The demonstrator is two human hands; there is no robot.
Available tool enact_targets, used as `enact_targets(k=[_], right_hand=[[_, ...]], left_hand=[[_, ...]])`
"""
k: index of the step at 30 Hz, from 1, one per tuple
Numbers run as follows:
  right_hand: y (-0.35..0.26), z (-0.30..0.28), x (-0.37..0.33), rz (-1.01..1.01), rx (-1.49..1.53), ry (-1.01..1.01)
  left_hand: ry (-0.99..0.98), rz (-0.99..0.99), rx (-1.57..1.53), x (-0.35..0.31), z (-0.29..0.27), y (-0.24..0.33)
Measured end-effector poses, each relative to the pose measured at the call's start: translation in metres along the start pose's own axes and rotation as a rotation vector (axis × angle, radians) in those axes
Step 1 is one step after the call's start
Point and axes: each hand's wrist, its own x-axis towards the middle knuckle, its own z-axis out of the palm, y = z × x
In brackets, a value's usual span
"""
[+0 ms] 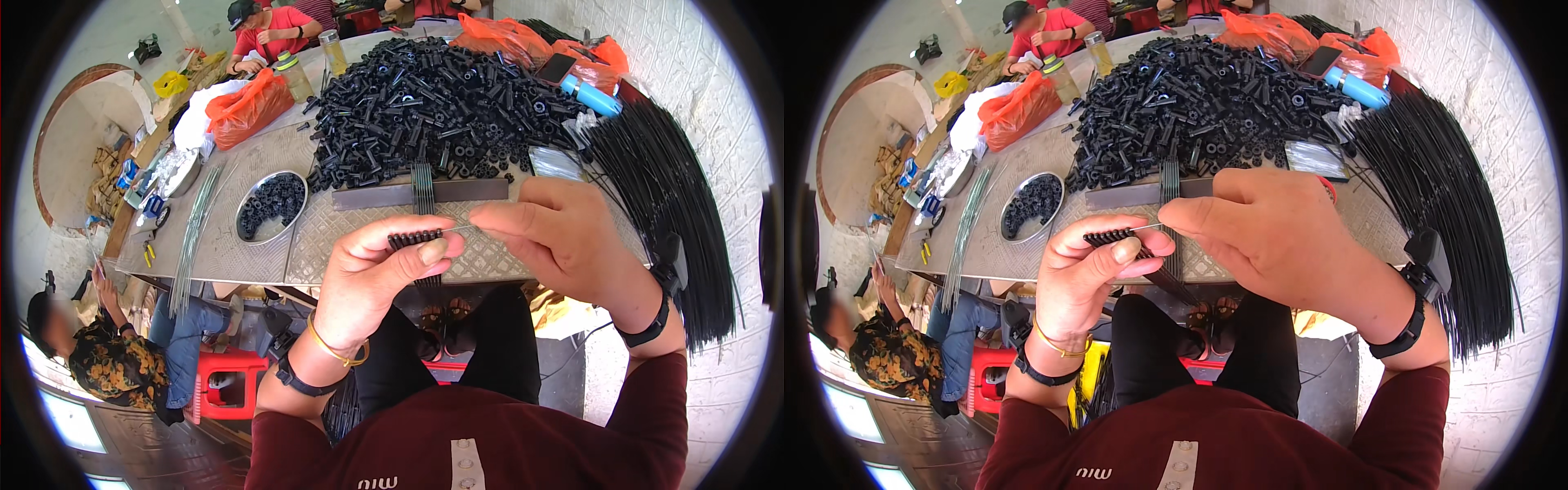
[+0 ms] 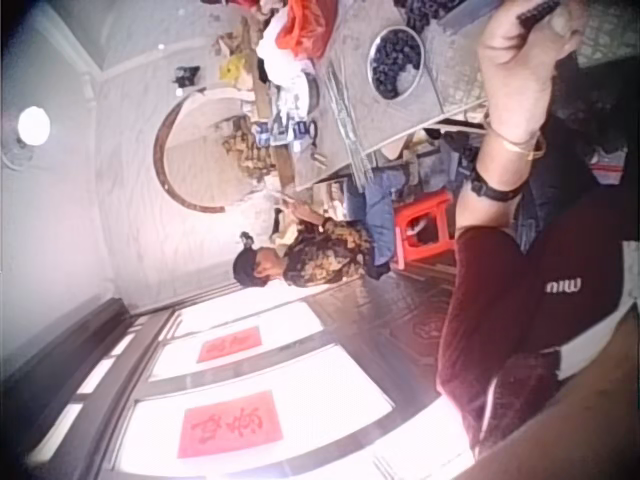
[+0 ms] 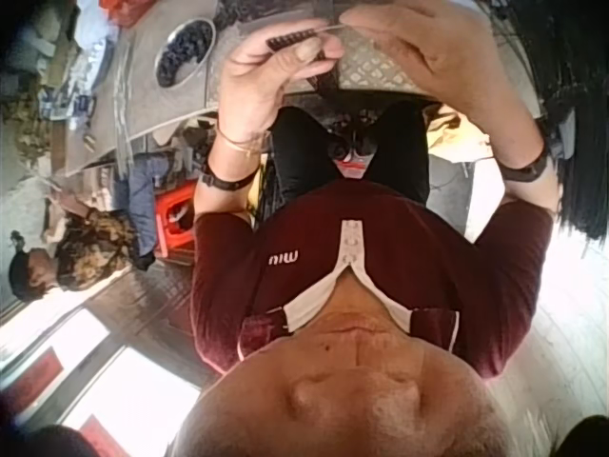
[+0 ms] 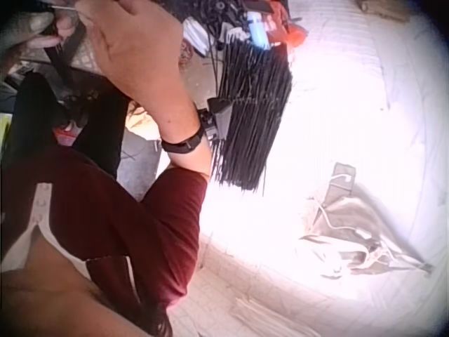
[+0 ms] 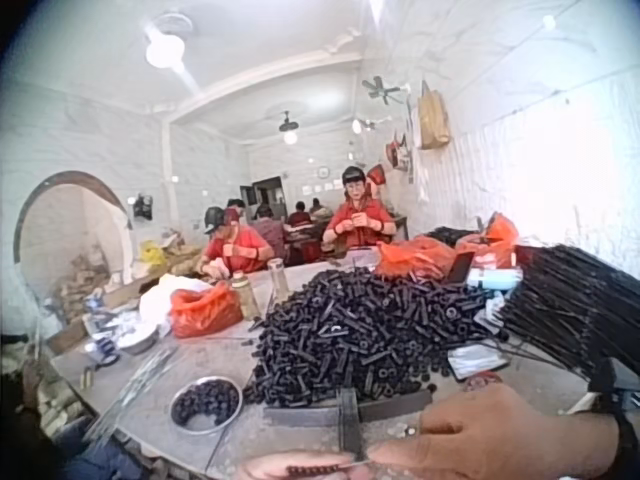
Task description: Assembling black plastic components using pliers and zip ties at a workbench in a factory setting.
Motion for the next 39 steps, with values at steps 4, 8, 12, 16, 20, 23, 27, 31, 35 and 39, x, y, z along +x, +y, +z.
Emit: enact_targets(k=[4, 8, 12, 16, 20, 23, 27, 31, 35, 39], right_hand=[[-0.003, -0.005, -0.001, -0.041, -0.12, -0.06], [-0.006, -0.004, 0.001, -0.184, -0.223, -0.04], [-0.006, 0.005, 0.006, -0.09, 0.14, 0.109], [-0.009, 0.0, 0.005, 0.338, 0.727, -0.053], [-0.017, 0.004, 0.006, 0.04, 0.286, 0.027], [-0.019, 0.012, 0.009, -0.254, 0.13, 0.146], [-0.016, 0.014, 0.011, -0.033, 0.329, -0.003], [-0.01, 0.022, 0.01, -0.093, 0.344, 0.108], [0.004, 0.028, -0.001, 0.151, 0.571, 0.168], [0.013, 0.058, -0.011, 0.184, 0.422, -0.246]], left_hand=[[-0.009, 0.008, 0.007, -0.001, 0.0, 0.0], [-0.056, -0.025, -0.007, -0.002, 0.001, 0.0], [-0.063, -0.023, -0.042, -0.002, 0.004, 0.001], [-0.099, -0.029, -0.01, -0.002, 0.005, 0.001], [-0.121, -0.066, -0.014, -0.002, 0.002, 0.001], [-0.202, 0.027, 0.069, -0.001, 0.001, -0.003], [-0.217, -0.002, -0.055, 0.002, 0.0, -0.006], [-0.213, 0.062, -0.094, 0.002, 0.001, -0.011], [-0.131, 0.099, -0.174, -0.001, -0.007, -0.014], [-0.154, 0.157, -0.238, 0.003, -0.015, -0.019]])
